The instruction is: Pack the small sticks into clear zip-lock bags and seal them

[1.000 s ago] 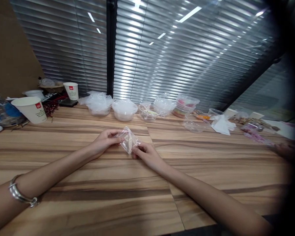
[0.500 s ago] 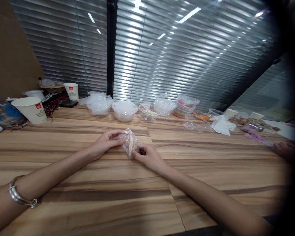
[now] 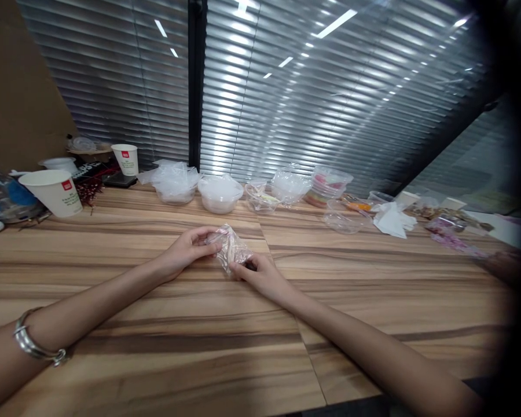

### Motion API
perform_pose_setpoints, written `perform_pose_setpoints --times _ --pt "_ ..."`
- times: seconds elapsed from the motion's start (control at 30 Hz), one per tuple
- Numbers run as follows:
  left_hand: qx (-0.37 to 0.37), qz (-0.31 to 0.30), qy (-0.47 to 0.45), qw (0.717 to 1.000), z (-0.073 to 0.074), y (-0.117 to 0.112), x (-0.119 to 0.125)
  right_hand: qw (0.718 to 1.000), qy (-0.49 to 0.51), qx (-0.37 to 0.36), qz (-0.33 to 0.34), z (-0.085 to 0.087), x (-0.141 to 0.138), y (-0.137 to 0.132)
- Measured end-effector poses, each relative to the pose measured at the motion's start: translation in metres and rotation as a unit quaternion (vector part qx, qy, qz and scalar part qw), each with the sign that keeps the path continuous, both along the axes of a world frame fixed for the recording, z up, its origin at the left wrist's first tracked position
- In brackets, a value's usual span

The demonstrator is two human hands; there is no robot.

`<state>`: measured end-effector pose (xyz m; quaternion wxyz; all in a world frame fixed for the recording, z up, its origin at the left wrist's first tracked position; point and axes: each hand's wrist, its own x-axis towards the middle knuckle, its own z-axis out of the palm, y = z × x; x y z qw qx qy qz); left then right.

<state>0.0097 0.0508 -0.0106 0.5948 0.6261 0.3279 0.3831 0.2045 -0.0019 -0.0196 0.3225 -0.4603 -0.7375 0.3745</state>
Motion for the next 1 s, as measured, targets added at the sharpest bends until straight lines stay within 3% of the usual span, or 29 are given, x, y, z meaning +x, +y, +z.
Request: perform_pose_setpoints --times 0.7,1.0 --pt "0.005 -0.019 0.002 1.0 -0.001 0.001 0.0001 0.999 0.006 -0.005 0.043 0.0086 0.0008 -0.0026" --pt "-0.005 -0.018 -0.008 1.0 -0.0024 0.0007 -0.0008 0.999 0.038 -0.018 0.021 0.0004 0.0006 -0.0002"
